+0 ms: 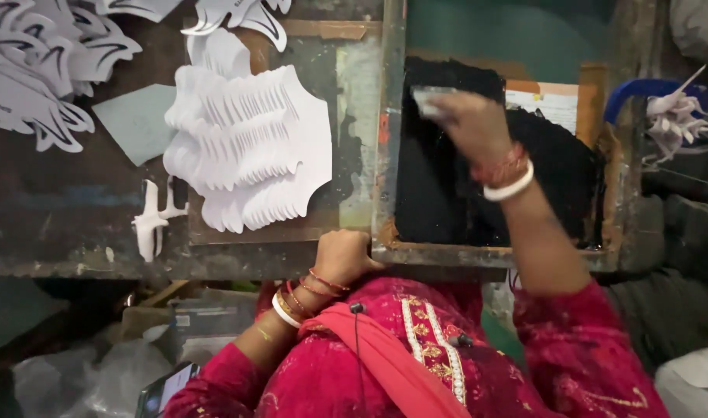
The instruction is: Screen printing logos onto die-cut shoe components using a manual screen and squeegee.
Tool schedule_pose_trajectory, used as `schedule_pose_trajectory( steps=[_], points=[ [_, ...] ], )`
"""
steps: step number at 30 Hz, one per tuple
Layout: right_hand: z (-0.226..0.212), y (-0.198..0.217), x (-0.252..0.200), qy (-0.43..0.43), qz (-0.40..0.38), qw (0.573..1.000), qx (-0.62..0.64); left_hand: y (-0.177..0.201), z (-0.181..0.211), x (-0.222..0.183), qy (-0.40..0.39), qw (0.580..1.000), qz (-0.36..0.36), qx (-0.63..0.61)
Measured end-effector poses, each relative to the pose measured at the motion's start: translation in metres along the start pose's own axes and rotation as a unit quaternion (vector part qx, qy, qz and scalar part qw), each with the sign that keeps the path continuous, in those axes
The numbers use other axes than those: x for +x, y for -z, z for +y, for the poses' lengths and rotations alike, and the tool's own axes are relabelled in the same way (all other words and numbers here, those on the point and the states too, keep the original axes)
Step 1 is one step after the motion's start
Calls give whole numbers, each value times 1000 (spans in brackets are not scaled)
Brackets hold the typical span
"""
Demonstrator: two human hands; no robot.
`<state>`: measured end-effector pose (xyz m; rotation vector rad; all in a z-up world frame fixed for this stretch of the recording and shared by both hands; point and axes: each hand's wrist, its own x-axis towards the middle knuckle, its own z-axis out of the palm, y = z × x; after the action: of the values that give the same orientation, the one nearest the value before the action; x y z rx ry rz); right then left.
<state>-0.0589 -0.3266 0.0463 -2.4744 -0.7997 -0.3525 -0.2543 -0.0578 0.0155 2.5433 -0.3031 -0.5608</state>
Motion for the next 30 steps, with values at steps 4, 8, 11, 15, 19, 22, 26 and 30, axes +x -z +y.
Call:
schedule_pose_trajectory(
  steps=[4,8,11,15,19,22,26,30],
  points=[
    [-83,19,-83,-33,-11,999,-22,6,2,2,-2,1000,-19,-1],
    [-154,44,-140,-82,-66,994,-13,7,5,0,4,1000,-13,0],
    [-172,51,-163,-112,-38,993,15,12,15,-12,29,998,8,-57],
    [-170,59,-180,-103,123,985,58,58,48,-36,-22,952,-40,-304],
    [-139,65,-209,-57,390,918,45,67,72,-26,-222,839,-105,-486],
    [-105,85,-247,-141,484,863,-6,38,53,44,-360,875,-36,-321],
    [-69,105,-290,-186,506,834,-118,12,34,142,-132,968,214,-16],
    [-1,83,-374,-249,563,778,-121,-3,30,214,-112,933,328,-101]
  ],
)
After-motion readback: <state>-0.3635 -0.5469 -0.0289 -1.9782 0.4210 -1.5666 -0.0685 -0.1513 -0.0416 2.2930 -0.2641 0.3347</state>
